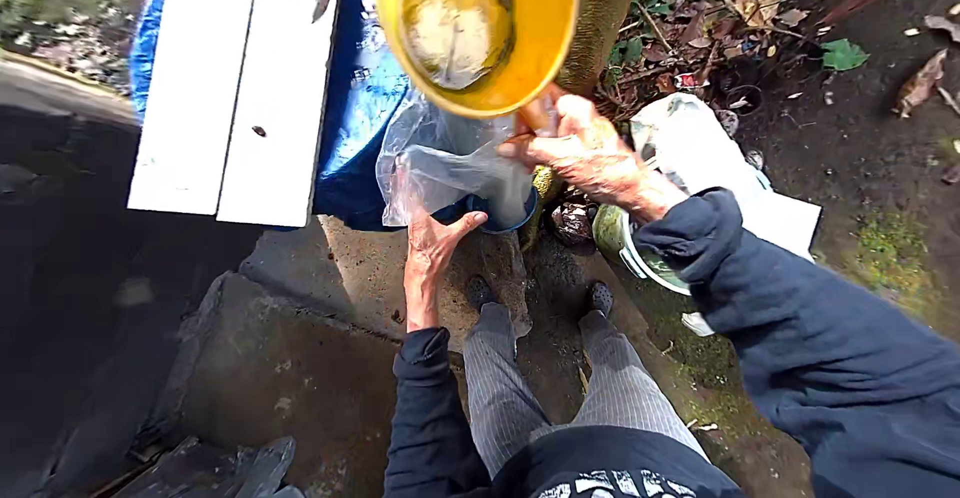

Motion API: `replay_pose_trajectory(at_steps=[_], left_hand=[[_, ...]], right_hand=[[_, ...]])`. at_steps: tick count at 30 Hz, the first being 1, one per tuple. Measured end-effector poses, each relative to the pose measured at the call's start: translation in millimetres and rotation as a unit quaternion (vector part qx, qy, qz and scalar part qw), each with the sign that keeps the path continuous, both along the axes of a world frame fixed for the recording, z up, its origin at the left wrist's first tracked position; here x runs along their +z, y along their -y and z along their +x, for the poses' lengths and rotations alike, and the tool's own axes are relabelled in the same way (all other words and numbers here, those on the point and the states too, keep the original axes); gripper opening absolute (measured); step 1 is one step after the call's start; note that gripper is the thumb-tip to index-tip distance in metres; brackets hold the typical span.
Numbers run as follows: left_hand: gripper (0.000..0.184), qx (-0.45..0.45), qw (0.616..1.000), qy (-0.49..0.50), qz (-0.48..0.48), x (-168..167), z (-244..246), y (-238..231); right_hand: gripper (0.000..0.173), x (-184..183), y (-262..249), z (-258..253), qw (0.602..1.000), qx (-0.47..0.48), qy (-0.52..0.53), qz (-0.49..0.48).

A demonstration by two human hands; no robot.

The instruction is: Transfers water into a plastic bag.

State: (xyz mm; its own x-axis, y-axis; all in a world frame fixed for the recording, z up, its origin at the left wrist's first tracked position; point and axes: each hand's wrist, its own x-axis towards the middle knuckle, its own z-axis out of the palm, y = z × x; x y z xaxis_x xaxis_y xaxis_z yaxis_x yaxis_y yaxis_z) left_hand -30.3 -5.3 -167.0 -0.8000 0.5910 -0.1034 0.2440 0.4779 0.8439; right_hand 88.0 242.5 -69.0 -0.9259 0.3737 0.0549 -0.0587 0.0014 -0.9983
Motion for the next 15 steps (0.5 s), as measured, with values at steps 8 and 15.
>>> replay_pose_trajectory(at_steps=[8,15], left_hand=[[0.049,0.06,0.98,0.125,0.145,-15.8,40.0,-59.6],[0.03,0.066,0.939,0.159,0.298,-26.2,1.7,-69.1]], right_hand=[[0.037,-17.3,61.1,-27.2,0.997,-0.001,-0.02,-0.077],[0.029,-28.1,3.1,67.5,0.98,-0.126,0.014,-0.151]])
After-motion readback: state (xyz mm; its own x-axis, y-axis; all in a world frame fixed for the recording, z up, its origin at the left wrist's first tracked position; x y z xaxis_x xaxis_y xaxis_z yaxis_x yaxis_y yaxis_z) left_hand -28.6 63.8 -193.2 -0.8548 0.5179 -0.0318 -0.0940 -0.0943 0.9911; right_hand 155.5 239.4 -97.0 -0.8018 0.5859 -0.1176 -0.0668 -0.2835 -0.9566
